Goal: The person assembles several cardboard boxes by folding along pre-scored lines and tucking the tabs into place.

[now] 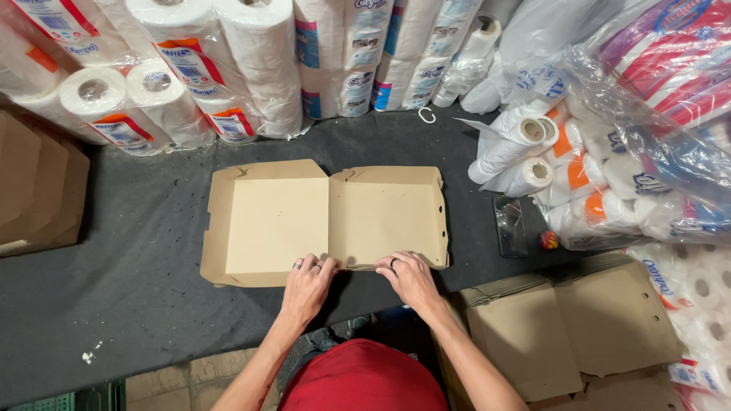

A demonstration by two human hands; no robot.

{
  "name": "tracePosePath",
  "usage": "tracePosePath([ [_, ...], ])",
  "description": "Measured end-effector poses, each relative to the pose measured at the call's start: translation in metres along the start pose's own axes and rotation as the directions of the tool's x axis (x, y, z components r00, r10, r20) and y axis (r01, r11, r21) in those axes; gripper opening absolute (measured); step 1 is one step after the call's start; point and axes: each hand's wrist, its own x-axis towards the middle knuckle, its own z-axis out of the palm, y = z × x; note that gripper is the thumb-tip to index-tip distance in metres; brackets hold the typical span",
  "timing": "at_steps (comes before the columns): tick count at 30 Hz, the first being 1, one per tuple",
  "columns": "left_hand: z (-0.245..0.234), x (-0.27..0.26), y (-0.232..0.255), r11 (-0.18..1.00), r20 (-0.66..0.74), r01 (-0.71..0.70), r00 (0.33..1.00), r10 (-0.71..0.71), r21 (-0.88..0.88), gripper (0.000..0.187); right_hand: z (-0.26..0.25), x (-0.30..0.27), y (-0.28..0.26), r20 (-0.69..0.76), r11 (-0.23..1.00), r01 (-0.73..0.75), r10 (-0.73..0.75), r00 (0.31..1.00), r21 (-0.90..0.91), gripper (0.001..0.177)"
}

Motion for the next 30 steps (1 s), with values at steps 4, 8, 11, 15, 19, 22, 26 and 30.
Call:
tracePosePath([
  [4, 0.002, 0.015, 0.010, 0.995, 0.070, 0.048, 0.996, -0.055, 0.088, 0.027, -0.004, -0.001, -0.018, -0.028, 0.997, 0.082, -0.082, 0.996, 0.001, 0.021],
  [8, -0.015, 0.033, 0.027, 0.994, 0.148, 0.047, 0.987, -0.061, 0.097, 0.036, -0.003, 0.001, -0.030, -0.063, 0.985, 0.145, -0.152, 0.986, -0.096, 0.026],
  [11, -0.018, 0.038, 0.032, 0.994, 0.189, 0.048, 0.980, -0.065, 0.098, 0.036, 0.004, 0.005, -0.031, -0.057, 0.953, 0.215, -0.232, 0.971, -0.214, 0.014],
  [15, -0.011, 0.028, 0.021, 0.993, 0.257, 0.113, 0.959, -0.116, 0.026, 0.032, -0.026, 0.019, -0.040, 0.035, 0.920, 0.232, -0.233, 0.972, -0.314, 0.015],
  [19, -0.030, 0.012, 0.008, 0.987, 0.256, 0.157, 0.955, -0.147, -0.020, 0.044, -0.026, 0.034, -0.019, 0.145, 0.815, 0.222, -0.170, 0.975, -0.535, 0.023],
  [22, -0.038, -0.014, -0.014, 0.985, 0.249, 0.165, 0.953, -0.173, 0.053, 0.053, -0.013, 0.047, -0.006, 0.188, 0.686, 0.194, -0.084, 0.979, -0.702, 0.023],
  [26, -0.057, -0.046, -0.037, 0.976, 0.214, 0.210, 0.952, -0.217, 0.054, 0.035, 0.001, 0.057, -0.024, 0.318, 0.493, 0.228, 0.106, 0.942, -0.840, 0.013],
  [30, -0.045, -0.081, -0.063, 0.981, 0.181, 0.179, 0.970, -0.163, -0.073, 0.008, -0.007, 0.052, -0.073, 0.561, 0.618, 0.458, -0.034, 0.827, -0.638, 0.037],
])
